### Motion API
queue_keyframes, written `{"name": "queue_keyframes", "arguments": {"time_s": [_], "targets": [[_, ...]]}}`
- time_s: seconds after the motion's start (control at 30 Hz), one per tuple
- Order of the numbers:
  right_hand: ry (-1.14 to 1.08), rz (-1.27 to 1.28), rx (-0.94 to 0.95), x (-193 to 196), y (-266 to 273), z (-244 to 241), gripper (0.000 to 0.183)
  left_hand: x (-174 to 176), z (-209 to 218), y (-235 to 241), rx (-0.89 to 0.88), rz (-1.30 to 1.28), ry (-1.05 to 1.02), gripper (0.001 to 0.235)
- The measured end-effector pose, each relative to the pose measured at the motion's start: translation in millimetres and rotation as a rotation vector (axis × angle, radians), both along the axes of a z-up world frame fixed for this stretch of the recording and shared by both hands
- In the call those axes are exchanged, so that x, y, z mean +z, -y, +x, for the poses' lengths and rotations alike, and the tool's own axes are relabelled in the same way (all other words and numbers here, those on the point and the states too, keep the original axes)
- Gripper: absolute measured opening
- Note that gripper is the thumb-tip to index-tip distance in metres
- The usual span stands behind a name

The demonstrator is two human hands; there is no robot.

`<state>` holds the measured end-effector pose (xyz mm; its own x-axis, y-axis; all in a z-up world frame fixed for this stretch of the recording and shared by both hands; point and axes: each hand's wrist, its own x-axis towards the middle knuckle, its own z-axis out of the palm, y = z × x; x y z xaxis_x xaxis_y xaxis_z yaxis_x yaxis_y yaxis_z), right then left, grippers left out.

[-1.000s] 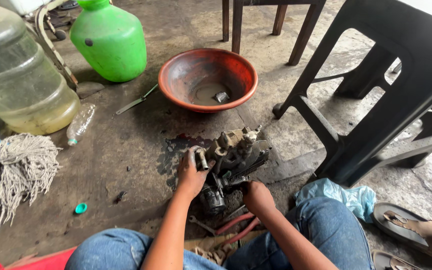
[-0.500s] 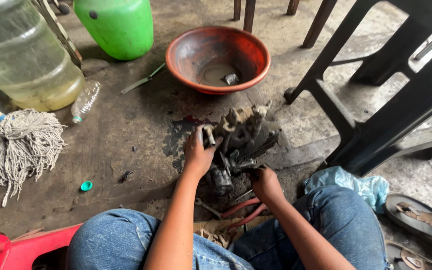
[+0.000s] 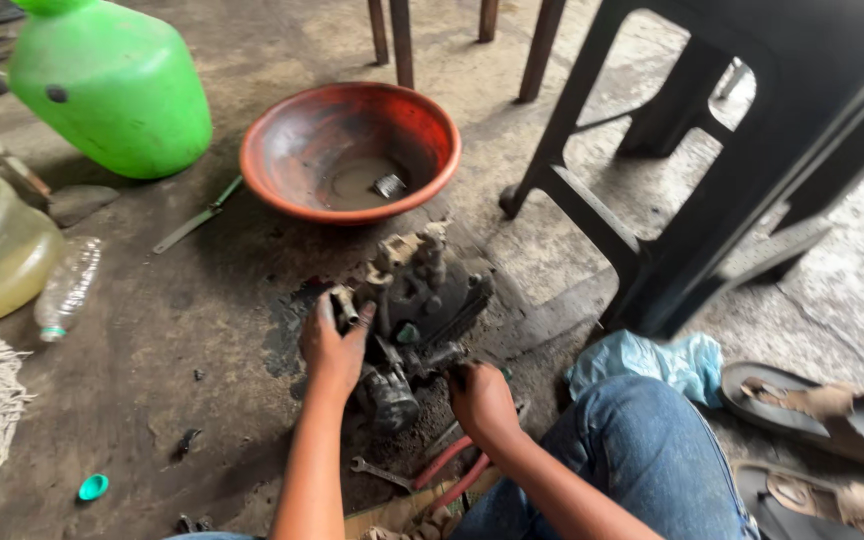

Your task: The person scrubs a dirty mechanical component, likely an engine cylinder head, using a wire brush. They rotate the part to access different surfaces and continue scrubbing to remove grime and residue.

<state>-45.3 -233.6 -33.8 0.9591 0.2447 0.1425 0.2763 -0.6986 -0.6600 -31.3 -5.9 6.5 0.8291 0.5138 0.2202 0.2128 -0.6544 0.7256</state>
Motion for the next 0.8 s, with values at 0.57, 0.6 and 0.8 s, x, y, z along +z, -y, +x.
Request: {"name": "queue_keyframes", "arguments": {"time_s": [0.57,0.6,0.8], "targets": [[-0.445,0.08,-0.106,29,7,3,0.024,11,-8,7,-0.002,-0.065,-0.022,0.068],[-0.414,0.041,-0.097,34,8,8,0.025,15,-9,6,-0.006,-0.046,0.008,0.069],[-0.327,0.069,-0.091,17,7,-1,0.028,10,-11,3,-0.032,-0.056,-0.034,0.081]]}}
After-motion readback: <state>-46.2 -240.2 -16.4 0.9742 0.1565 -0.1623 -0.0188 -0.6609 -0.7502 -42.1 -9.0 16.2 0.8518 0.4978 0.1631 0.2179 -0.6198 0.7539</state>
